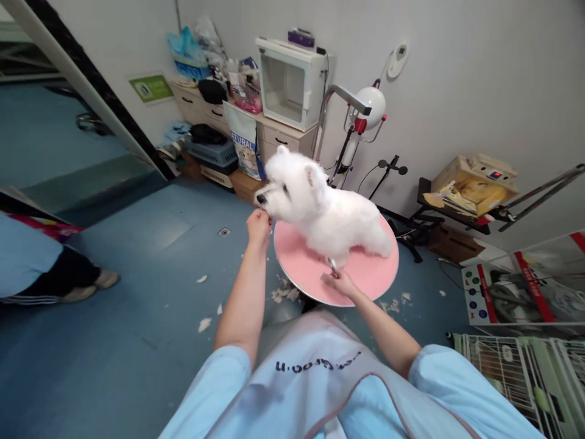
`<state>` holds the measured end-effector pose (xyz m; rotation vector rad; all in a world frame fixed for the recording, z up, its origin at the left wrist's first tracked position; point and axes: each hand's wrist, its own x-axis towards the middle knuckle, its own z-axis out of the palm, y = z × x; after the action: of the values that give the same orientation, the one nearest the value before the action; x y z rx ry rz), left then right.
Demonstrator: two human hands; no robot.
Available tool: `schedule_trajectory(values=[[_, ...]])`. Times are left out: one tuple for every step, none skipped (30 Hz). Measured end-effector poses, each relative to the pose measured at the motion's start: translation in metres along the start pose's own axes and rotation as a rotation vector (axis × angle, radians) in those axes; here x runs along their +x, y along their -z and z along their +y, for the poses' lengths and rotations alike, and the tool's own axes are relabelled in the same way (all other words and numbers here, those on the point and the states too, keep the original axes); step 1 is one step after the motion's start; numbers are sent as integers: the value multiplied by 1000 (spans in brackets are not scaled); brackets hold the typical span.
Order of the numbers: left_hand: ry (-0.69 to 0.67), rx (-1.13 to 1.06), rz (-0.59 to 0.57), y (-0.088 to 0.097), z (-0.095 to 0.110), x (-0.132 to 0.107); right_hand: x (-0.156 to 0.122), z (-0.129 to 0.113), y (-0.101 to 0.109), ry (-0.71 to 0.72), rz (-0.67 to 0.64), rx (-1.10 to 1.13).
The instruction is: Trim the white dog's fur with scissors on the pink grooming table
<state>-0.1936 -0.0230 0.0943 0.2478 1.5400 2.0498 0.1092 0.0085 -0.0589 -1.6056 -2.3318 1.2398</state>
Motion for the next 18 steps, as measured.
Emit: schedule_trajectory(values=[[-2, -6, -2, 2, 1, 3, -8, 19, 3, -61, -7, -100], [-5, -8, -10, 3, 3, 5, -16, 37, 7, -115, -11, -168], [-14, -5, -27, 3, 4, 7, -23, 52, 10, -166, -20, -233], [-27, 5, -53, 3, 5, 9, -29, 64, 12, -209, -30, -288], [-48, 21, -85, 1, 5, 10, -33, 74, 13, -243, -43, -330], [-75, 42, -121, -3, 5, 11, -36, 80, 13, -267, -59, -366], [-104, 64, -155, -7, 4, 11, -38, 84, 12, -278, -74, -394], [-125, 83, -178, -11, 2, 11, -39, 85, 10, -278, -88, -414], [-132, 94, -189, -16, 0, 11, -40, 85, 8, -265, -98, -428], [-123, 92, -187, -21, -2, 11, -42, 84, 5, -243, -102, -436], [-103, 78, -174, -25, -3, 11, -45, 83, 3, -214, -100, -441], [-80, 58, -154, -28, -4, 11, -49, 83, 1, -183, -94, -442], [-68, 40, -136, -31, -5, 11, -55, 84, 0, -154, -88, -442], [-70, 26, -125, -32, -5, 11, -62, 86, -2, -131, -70, -443], [-80, 21, -124, -33, -4, 12, -69, 88, -3, -131, -29, -449], [-89, 22, -128, -33, -3, 13, -76, 91, -6, -165, 34, -462], [-88, 25, -134, -34, -2, 13, -82, 92, -8, -233, 101, -480], [-75, 25, -139, -34, -2, 14, -85, 92, -12, -311, 154, -497]])
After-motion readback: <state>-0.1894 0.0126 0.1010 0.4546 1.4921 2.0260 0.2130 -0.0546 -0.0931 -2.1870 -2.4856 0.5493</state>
